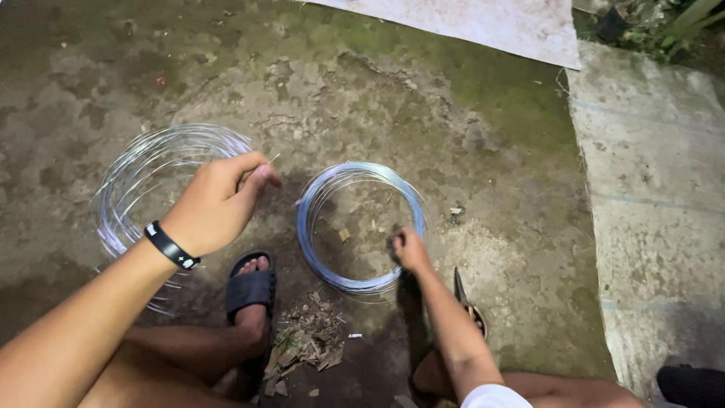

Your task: The person sits on the ground and repeatedly measures, bends, and cuts short lengths of thin metal wire using shears. The cut pieces are placed into a growing pile beside a coiled wire spool.

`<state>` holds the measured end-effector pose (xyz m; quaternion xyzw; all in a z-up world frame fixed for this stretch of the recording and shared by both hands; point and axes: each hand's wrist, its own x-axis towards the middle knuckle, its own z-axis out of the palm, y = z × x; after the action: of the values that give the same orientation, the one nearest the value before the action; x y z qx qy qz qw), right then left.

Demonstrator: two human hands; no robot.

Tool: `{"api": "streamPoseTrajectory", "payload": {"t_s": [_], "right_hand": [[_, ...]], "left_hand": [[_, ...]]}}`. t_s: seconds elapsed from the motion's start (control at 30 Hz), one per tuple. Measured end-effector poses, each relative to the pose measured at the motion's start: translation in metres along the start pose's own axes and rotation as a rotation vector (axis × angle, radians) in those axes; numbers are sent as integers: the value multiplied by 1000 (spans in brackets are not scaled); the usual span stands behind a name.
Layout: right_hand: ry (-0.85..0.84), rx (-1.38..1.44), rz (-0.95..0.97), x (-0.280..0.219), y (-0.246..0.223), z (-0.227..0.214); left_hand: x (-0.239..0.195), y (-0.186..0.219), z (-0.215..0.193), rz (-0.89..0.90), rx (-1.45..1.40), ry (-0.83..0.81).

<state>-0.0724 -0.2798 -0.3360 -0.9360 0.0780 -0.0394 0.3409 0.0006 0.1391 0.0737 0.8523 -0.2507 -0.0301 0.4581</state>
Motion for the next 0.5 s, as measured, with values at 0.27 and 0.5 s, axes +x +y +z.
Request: {"api": "streamPoseTrajectory", "payload": {"t_s": [0.27, 0.5], "right_hand": [[-504, 101, 63, -41, -109, 95], [-382, -53, 44, -51, -135, 115]], "left_hand": [[-2, 9, -1, -178, -20, 9], [2, 7, 4, 25, -88, 62]]}}
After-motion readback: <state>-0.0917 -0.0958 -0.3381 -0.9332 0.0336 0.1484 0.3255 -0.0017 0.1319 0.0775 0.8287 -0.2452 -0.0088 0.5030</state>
